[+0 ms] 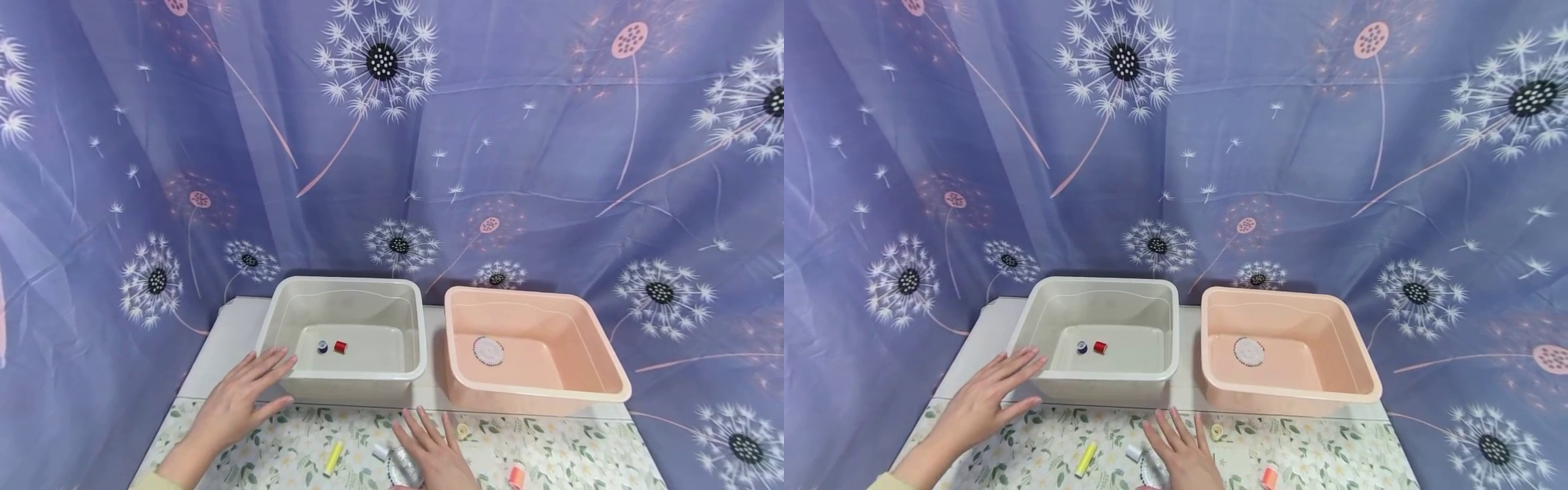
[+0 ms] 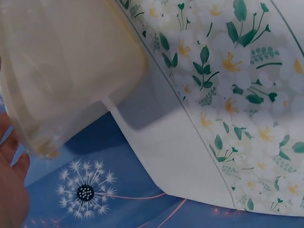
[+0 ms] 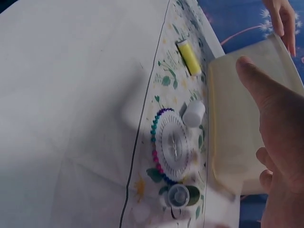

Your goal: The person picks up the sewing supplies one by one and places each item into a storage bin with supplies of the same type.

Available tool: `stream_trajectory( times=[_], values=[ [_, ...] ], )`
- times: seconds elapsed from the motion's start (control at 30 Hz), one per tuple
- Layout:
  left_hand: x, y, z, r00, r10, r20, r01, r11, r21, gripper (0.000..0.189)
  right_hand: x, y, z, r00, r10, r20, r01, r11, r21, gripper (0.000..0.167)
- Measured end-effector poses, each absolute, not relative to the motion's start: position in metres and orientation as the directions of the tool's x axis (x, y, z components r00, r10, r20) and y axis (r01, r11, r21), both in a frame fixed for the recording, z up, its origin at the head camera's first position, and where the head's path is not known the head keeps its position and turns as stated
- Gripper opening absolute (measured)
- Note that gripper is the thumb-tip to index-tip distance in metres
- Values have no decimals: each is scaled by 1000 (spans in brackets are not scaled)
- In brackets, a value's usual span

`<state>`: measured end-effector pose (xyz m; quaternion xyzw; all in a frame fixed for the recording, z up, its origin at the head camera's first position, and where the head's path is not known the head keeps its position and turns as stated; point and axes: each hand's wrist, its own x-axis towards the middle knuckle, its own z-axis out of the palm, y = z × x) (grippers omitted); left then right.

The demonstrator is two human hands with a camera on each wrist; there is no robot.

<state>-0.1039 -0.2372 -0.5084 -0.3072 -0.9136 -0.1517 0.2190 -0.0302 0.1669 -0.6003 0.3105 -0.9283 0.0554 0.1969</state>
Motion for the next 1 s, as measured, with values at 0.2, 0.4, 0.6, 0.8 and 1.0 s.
stream_trajectory(
  times=[0.2, 0.4, 0.6, 0.8, 1.0],
  values=[
    [-106, -234, -516, -694, 491, 526, 643, 751, 148, 66, -31, 159, -599, -722, -578, 380, -631, 775, -21, 92],
    [-107, -229, -519, -666, 472, 577, 646, 752, 130, 66, -33, 156, -597, -722, -596, 351, -648, 761, -41, 89],
    [-114, -222, -525, -571, 463, 678, 683, 726, 81, 60, -35, 153, -592, -740, -609, 286, -647, 760, -56, 86],
    [-115, -214, -524, -563, 458, 688, 677, 733, 66, 64, -37, 150, -589, -754, -615, 231, -648, 754, -106, 84],
    [-116, -211, -527, -587, 437, 681, 661, 745, 91, 63, -38, 150, -592, -755, -618, 219, -651, 747, -135, 84]
  ],
)
